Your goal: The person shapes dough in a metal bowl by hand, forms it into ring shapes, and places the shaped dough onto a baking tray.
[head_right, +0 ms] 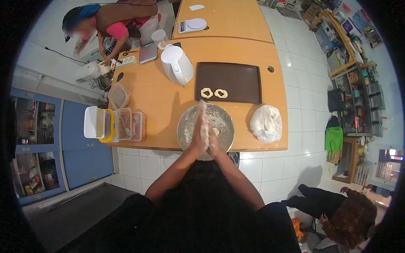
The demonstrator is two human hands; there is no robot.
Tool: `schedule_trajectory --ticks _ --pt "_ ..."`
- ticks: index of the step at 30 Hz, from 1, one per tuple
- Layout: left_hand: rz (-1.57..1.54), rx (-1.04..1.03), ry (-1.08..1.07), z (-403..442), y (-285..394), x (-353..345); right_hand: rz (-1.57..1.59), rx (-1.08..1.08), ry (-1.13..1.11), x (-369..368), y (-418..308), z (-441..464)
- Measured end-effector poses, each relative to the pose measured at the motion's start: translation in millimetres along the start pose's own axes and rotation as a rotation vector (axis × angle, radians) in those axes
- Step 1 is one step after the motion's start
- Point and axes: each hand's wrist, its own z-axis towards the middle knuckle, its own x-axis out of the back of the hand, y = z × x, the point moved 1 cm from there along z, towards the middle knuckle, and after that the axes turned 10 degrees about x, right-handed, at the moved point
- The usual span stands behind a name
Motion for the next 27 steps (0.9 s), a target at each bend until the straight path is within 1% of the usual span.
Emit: schedule_trajectory --ticks 1,2,3,5,6,9,11,13,14,15,16,17,18,20,21,22,25,27 --pt "0.009 0.046 0.049 8.9 5.9 3.7 0.01 -0.015 0.017 -0.9 3.6 -3.9" --pt "-0.017 0.039 0.033 5.8 3.2 1.6 0.096 -0.065 -0.086 9.1 8.2 5.8" --pt "-0.043 0.033 0.018 3.1 0.8 -0.3 0.074 -0.029 -0.088 17.2 3.7 13.5" --pt "-0.165 -0.108 -0.136 -14.4 -16.1 -13.6 0.032 0.052 -0.095 28.0 -7.8 26.7" --pt "0.015 -0.13 -0.18 -22.4 -13.4 -11.0 0.005 0.114 -0.098 21.5 -13.4 23.8" --pt "0.045 0.028 -0.033 3.1 -15.9 1.9 -0.048 -0.078 -0.062 18.4 4.5 10.9" --pt "0.053 0.137 0.073 16.1 -14.4 4.6 0.014 0.022 -0.102 9.8 0.1 10.5" --pt "-0.23 0.236 -0.116 -4.7 -30.5 -10.0 0.057 0.139 -0.125 6.7 -10.0 25.8" --pt "-0.236 0.13 -0.121 -11.5 -33.0 -11.9 -0.093 0.233 -0.084 3.7 -17.9 27.3" --pt "-0.219 0.069 -0.131 -16.0 -27.9 -13.7 -0.108 0.181 -0.079 6.3 -16.0 27.4" --pt "-0.206 0.054 -0.126 -15.0 -25.5 -12.9 -0.124 0.124 -0.073 9.7 -11.0 22.7" --pt "-0.203 0.085 -0.099 -9.1 -26.9 -11.2 -0.142 0.064 -0.07 12.2 -5.0 16.2" --pt "-0.209 0.136 -0.059 1.4 -31.7 -8.9 -0.027 -0.054 -0.007 3.5 -3.9 6.1" --pt "-0.255 0.239 -0.013 18.8 -46.9 -2.4 0.212 -0.082 -0.076 1.7 1.8 4.8" --pt "-0.317 0.281 -0.035 20.4 -53.8 -0.7 0.336 -0.099 -0.105 2.1 5.6 4.2" --pt "-0.392 0.319 -0.072 19.9 -59.9 0.4 0.353 -0.066 -0.122 4.5 5.7 8.1" --pt "-0.546 0.385 -0.164 11.9 -66.7 0.0 0.485 -0.11 -0.156 8.6 -3.0 9.1" --pt "-0.574 0.394 -0.177 8.5 -69.0 -1.5 0.37 -0.065 -0.112 5.9 0.8 5.8"
